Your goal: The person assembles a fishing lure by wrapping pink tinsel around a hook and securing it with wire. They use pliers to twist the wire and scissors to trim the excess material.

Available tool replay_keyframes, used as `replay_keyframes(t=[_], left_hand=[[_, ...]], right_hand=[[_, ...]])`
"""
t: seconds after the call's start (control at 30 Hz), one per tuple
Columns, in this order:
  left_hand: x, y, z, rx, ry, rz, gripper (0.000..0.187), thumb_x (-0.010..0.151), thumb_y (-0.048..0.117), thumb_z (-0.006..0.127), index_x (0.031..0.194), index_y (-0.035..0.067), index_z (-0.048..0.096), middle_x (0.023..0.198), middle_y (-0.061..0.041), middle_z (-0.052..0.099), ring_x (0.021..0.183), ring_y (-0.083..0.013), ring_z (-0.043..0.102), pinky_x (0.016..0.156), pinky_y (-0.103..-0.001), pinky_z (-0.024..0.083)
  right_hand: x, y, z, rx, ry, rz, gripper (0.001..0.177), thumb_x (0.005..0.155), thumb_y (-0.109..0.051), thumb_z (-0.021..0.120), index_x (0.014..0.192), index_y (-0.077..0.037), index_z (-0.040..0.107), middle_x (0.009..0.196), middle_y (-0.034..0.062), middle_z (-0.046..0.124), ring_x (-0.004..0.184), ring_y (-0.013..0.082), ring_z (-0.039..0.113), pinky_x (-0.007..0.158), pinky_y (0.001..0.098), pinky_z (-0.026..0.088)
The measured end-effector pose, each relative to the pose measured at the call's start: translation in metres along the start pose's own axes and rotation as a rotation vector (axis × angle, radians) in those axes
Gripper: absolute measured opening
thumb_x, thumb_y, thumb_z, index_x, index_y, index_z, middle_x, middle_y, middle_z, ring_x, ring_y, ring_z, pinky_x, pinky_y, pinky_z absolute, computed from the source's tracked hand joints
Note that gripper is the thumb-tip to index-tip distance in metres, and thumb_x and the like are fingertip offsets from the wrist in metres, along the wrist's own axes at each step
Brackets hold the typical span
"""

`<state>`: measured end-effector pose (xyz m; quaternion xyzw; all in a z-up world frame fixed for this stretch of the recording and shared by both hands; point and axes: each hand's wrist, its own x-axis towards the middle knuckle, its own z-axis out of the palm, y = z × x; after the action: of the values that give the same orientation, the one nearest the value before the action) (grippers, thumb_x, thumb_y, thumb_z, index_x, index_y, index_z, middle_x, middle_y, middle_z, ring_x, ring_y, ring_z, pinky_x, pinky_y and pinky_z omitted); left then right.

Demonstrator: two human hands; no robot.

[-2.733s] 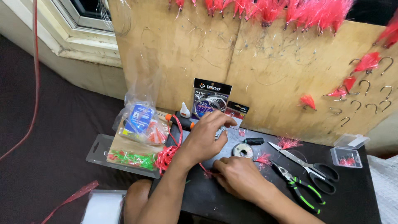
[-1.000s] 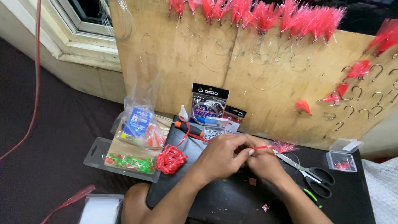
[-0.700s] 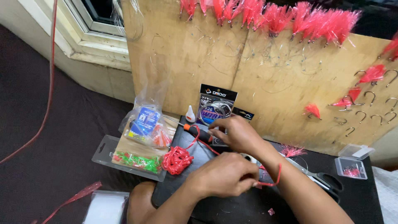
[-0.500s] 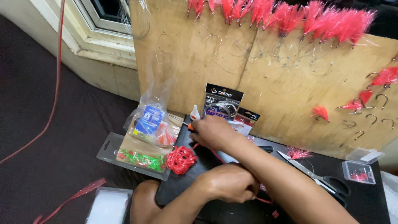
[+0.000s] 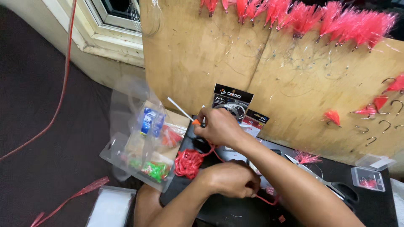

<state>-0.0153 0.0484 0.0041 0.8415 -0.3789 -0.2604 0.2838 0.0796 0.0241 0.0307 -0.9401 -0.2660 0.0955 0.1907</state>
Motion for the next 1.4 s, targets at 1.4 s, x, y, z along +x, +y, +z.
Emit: replay_keyframes(t=[1.4], left_hand=[[-0.002,-0.024,-0.015,-0.335,-0.076,-0.113,0.013,0.086,0.019,0.059,0.089,0.01,0.066,0.083,-0.001,0.07,0.041,-0.0174,0.05,0.04,-0.032,0.045]], right_hand=[[0.071,-0.009,0.028,-0.171,0.121,0.067,0.032,0.095,-0.045,0.07,0.097,-0.012,0.073,0.095,0.0255,0.071,0.092,0.0551,0.066,0.072,0.0591,0.053]])
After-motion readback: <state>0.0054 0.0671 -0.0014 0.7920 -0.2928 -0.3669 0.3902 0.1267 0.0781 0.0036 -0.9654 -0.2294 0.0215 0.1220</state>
